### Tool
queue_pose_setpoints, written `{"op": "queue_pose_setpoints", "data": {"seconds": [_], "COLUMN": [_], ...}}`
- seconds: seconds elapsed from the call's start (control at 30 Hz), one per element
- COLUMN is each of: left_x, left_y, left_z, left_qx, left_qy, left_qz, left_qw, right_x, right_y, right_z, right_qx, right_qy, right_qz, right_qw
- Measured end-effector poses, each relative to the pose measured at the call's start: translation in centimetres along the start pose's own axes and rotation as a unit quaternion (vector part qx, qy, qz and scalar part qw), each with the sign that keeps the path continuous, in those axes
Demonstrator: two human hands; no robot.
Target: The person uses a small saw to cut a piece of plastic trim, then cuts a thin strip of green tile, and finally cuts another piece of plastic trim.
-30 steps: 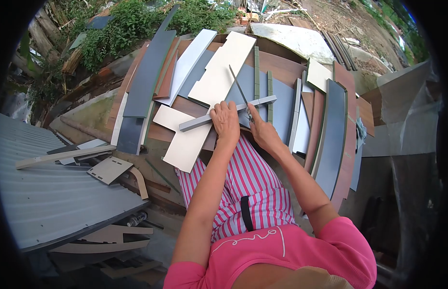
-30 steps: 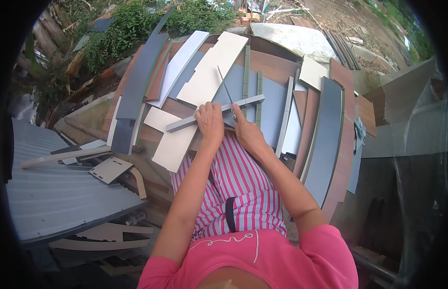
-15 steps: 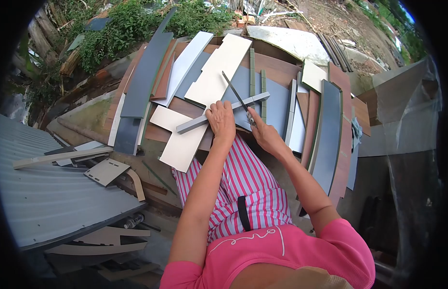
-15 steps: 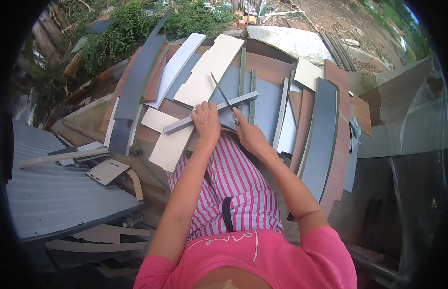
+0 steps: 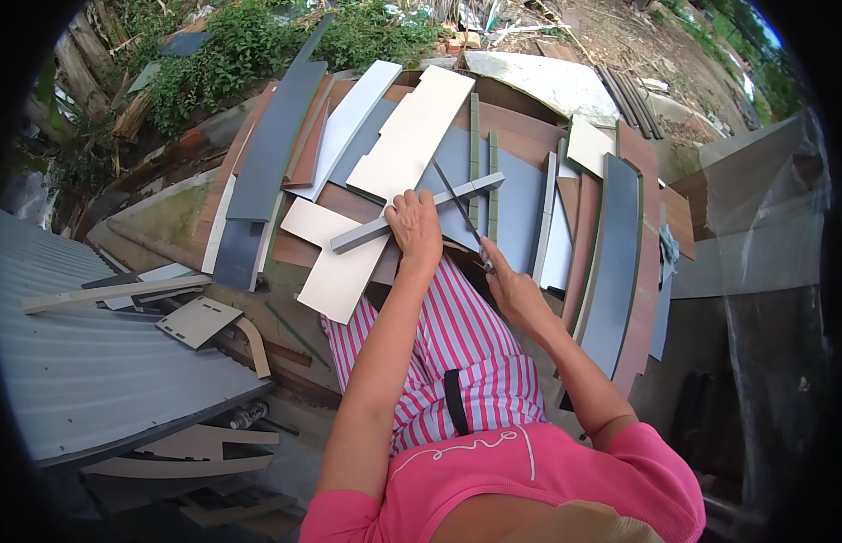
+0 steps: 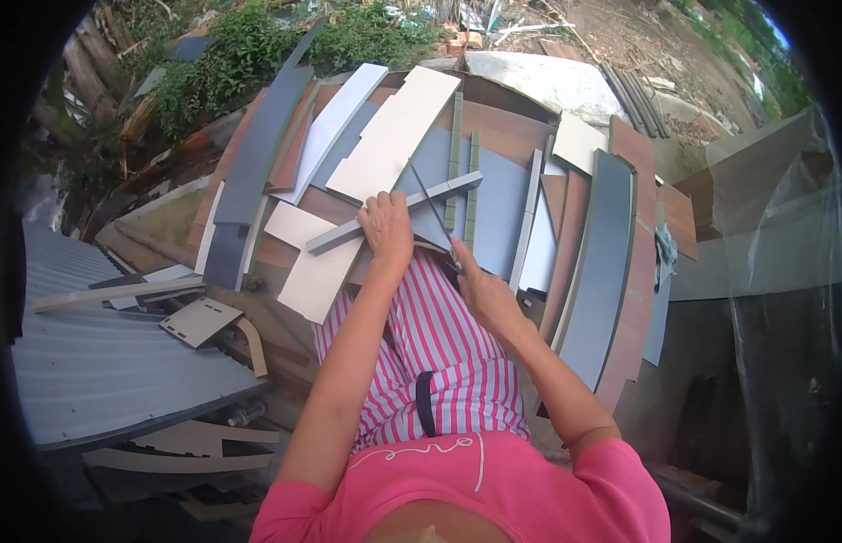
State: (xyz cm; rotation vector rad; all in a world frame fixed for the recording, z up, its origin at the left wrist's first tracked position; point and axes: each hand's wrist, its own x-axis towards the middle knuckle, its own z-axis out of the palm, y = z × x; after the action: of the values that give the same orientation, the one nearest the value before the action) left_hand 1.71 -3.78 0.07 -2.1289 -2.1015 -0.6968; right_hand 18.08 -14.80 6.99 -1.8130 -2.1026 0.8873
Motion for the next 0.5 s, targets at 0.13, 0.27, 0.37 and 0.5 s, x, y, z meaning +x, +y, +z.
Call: {"op": "queue_pose_setpoints", "data": {"seconds": [0.13, 0.27, 0.37, 0.5], "left_x": [-0.1, -0.1, -0.1, -0.1], "left_y": [-0.1, -0.1, -0.1, -0.1], "left_z": [0.0, 0.1, 0.0, -0.2], "left_qx": [-0.008, -0.006, 0.000, 0.021], "left_qy": [0.013, 0.017, 0.016, -0.004], "left_qz": [0.010, 0.013, 0.010, 0.007], "left_qw": [1.000, 1.000, 1.000, 1.000], "right_x": [-0.9, 2.5, 6.4, 8.5], "right_y": [-0.6, -0.2, 0.5, -0.2], "right_z": [-1.0, -1.2, 0.4, 1.4], "right_qx": [-0.004, -0.016, -0.003, 0.010], "right_qy": [-0.024, -0.028, 0.017, 0.043], "right_qz": [0.019, 0.017, -0.039, -0.029], "right_qw": [1.000, 0.999, 0.999, 0.999]}}
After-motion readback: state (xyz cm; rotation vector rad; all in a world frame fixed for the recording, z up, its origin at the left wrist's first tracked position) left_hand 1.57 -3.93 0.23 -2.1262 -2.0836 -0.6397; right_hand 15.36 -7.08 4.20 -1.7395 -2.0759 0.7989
